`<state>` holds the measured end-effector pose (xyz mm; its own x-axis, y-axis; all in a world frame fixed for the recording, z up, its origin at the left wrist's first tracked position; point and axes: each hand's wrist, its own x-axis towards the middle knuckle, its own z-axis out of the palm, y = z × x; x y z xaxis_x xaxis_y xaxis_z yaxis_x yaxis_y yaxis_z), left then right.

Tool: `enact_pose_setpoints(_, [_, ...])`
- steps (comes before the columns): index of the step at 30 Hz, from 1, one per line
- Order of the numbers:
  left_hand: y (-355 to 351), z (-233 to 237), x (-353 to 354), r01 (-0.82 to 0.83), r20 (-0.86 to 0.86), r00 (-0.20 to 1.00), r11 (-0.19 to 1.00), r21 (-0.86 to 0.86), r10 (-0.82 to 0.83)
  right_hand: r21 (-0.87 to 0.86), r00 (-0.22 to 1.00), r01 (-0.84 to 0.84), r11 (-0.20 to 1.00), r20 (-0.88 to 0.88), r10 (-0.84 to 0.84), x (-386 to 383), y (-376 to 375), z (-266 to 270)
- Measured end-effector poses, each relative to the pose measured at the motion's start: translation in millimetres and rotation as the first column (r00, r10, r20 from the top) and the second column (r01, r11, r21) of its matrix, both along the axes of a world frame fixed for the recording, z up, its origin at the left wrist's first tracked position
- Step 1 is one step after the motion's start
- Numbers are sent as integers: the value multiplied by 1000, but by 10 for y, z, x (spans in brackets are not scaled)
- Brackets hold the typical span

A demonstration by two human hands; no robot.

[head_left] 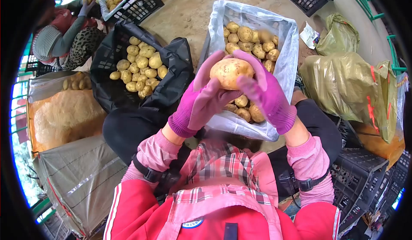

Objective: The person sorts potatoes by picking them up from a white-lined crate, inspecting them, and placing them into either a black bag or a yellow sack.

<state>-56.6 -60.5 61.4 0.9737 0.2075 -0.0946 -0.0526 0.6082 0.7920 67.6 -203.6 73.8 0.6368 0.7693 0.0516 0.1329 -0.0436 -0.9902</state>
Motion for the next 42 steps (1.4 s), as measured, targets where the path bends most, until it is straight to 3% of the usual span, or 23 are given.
enact_pose_setpoints(2, [62,-30,-22,12,-27,1000,997,78,-9,13,999,-30,999,38,30,-42,-1,19])
enact_pose_setpoints(4, [125,-45,37,178,-222,972,857,485,-76,71,996,-73,995,59,69,4,-17,-22])
enact_pose_setpoints(6, [119,-12,22,224,-292,952,863,453,-94,120,992,-123,985,45,118,16,-41,-70])
enact_pose_setpoints(8, [78,109,6,117,-213,971,993,10,-113,169,985,-168,971,1,170,26,-38,-93])
enact_pose_setpoints(11, [72,44,1,-66,-65,994,964,256,85,46,990,-144,988,16,143,-6,-40,-37])
enact_pose_setpoints(14, [62,-121,9,-158,145,984,880,447,103,102,976,-133,986,-160,149,-42,-5,-39])
enact_pose_setpoints(17, [47,-106,-11,-156,142,985,858,490,98,92,990,-109,990,-76,116,-40,21,-45])
enact_pose_setpoints(20, [22,-88,-17,-153,152,984,879,451,94,110,977,-131,985,-154,147,-68,30,13])
enact_pose_setpoints(21, [44,-140,-30,-150,129,986,891,428,104,59,992,-125,990,-16,126,-55,48,-26])
enact_pose_setpoints(22, [104,-243,-44,-202,162,978,790,579,132,27,993,-104,994,-53,105,-36,66,-53])
enact_pose_setpoints(24, [276,-403,-58,-278,74,954,770,574,289,-54,993,-48,997,-110,42,2,105,-69])
enact_pose_setpoints(25, [415,-461,-23,-403,32,892,760,509,451,-27,993,-40,999,-115,37,1,140,-46])
enact_pose_setpoints(26, [589,-513,-30,-533,-58,822,803,268,566,-6,993,-22,1000,-120,21,4,140,-23])
enact_pose_setpoints(27, [851,-597,-65,-660,-72,734,734,158,676,10,991,5,1000,-131,-4,1,105,-6])
enact_pose_setpoints(30, [1629,-1112,-314,-813,-70,579,582,20,812,111,989,63,992,-137,-48,73,45,73])
enact_pose_setpoints(31, [1608,-1043,-395,-814,-211,580,571,-110,787,89,987,80,993,-143,-67,91,15,197])
enact_pose_setpoints(32, [1589,-937,-280,-883,-416,465,442,-157,782,145,991,106,984,-98,-92,118,-11,256])
enact_pose_setpoints(35, [1060,-902,-128,-593,-204,747,773,226,633,239,989,145,960,-17,-145,252,-223,536])
enact_pose_setpoints(38, [253,-801,321,-16,-309,937,902,432,164,244,980,190,951,7,-198,351,-447,760])
enact_pose_setpoints(39, [55,-998,488,207,-360,933,791,575,18,218,974,226,949,-37,-224,325,-508,846])
enact_pose_setpoints(40, [-149,-1132,652,364,-355,925,575,733,-133,225,971,235,946,-17,-238,322,-559,884])
enact_pose_setpoints(41, [-353,-1519,772,437,-368,899,536,723,-237,232,968,244,941,3,-252,321,-609,921])
enact_pose_setpoints(42, [-499,-1679,908,585,-509,798,209,784,-324,240,964,253,937,23,-266,318,-661,959])
